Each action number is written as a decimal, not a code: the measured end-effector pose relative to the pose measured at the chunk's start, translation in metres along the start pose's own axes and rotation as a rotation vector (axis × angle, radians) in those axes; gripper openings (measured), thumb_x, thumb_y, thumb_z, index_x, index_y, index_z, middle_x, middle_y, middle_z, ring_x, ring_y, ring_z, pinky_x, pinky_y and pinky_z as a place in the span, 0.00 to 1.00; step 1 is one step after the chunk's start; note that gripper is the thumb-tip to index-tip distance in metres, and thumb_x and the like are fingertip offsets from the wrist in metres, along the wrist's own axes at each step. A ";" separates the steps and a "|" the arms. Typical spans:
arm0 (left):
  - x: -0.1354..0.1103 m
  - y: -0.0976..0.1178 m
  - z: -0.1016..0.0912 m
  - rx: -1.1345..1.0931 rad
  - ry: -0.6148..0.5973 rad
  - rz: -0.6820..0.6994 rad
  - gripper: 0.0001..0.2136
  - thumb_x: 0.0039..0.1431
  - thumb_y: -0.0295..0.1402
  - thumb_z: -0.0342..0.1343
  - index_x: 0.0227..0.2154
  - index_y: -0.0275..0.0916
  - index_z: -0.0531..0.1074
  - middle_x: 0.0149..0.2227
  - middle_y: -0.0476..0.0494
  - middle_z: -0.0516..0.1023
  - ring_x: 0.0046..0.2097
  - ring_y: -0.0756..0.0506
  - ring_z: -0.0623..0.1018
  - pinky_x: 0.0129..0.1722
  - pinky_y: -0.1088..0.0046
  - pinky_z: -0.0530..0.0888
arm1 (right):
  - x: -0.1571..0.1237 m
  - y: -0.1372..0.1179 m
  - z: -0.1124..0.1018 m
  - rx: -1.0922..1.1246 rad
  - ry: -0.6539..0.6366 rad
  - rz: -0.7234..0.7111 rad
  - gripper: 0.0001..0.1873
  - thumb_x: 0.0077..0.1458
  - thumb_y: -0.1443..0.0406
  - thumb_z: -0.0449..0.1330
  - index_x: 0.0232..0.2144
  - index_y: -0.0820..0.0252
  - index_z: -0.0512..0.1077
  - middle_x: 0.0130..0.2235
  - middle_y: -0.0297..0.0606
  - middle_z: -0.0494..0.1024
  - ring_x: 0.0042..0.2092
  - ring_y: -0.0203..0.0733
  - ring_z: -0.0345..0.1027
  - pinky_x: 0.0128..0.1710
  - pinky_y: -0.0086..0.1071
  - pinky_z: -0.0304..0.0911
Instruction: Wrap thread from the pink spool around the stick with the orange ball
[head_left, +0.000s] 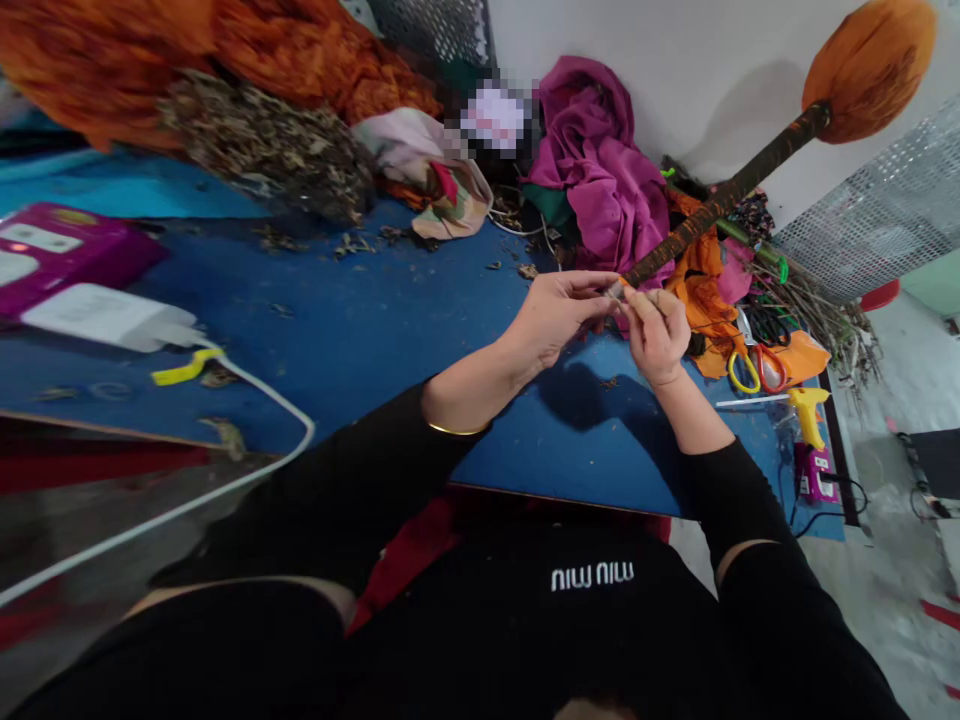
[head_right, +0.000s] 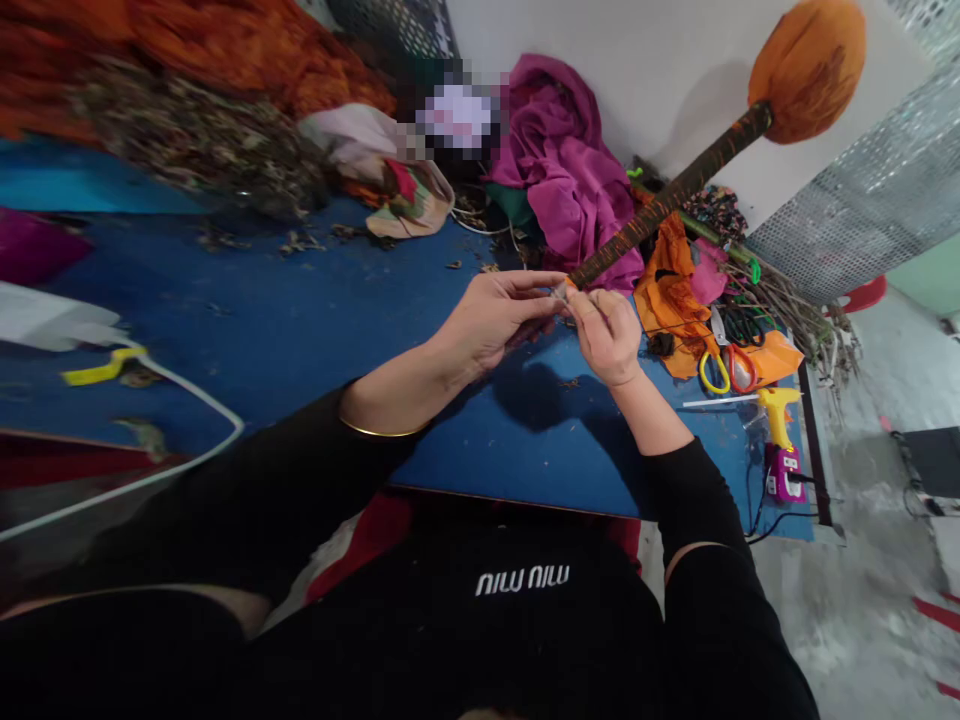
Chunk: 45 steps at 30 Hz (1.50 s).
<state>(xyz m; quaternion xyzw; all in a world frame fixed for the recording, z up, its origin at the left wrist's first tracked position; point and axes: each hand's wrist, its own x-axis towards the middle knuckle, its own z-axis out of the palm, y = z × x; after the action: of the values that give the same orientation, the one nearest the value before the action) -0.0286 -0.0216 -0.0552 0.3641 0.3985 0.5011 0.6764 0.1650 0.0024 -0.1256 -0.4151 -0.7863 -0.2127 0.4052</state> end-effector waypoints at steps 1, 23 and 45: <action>0.000 0.000 0.000 -0.007 -0.002 0.000 0.14 0.53 0.18 0.65 0.42 0.32 0.85 0.24 0.50 0.81 0.20 0.55 0.72 0.19 0.80 0.64 | 0.000 -0.001 0.000 -0.008 0.007 0.005 0.20 0.75 0.59 0.52 0.51 0.56 0.84 0.39 0.42 0.79 0.45 0.39 0.79 0.51 0.34 0.78; 0.004 0.016 -0.008 0.010 -0.036 -0.065 0.17 0.57 0.19 0.65 0.49 0.33 0.85 0.28 0.47 0.84 0.23 0.54 0.75 0.22 0.80 0.68 | 0.047 -0.007 -0.042 0.883 -0.285 0.601 0.30 0.61 0.38 0.62 0.27 0.58 0.73 0.25 0.29 0.71 0.28 0.32 0.64 0.33 0.29 0.65; 0.010 0.017 -0.014 0.047 -0.144 -0.261 0.04 0.64 0.20 0.64 0.34 0.32 0.83 0.26 0.45 0.81 0.20 0.55 0.74 0.20 0.79 0.66 | 0.055 -0.033 -0.043 1.116 0.098 0.849 0.27 0.69 0.46 0.60 0.23 0.55 0.66 0.21 0.23 0.50 0.20 0.28 0.45 0.25 0.28 0.58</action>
<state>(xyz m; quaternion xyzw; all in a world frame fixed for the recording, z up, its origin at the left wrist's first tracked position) -0.0465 -0.0067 -0.0473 0.3601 0.4045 0.3719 0.7540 0.1397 -0.0184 -0.0560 -0.4063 -0.5288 0.3805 0.6407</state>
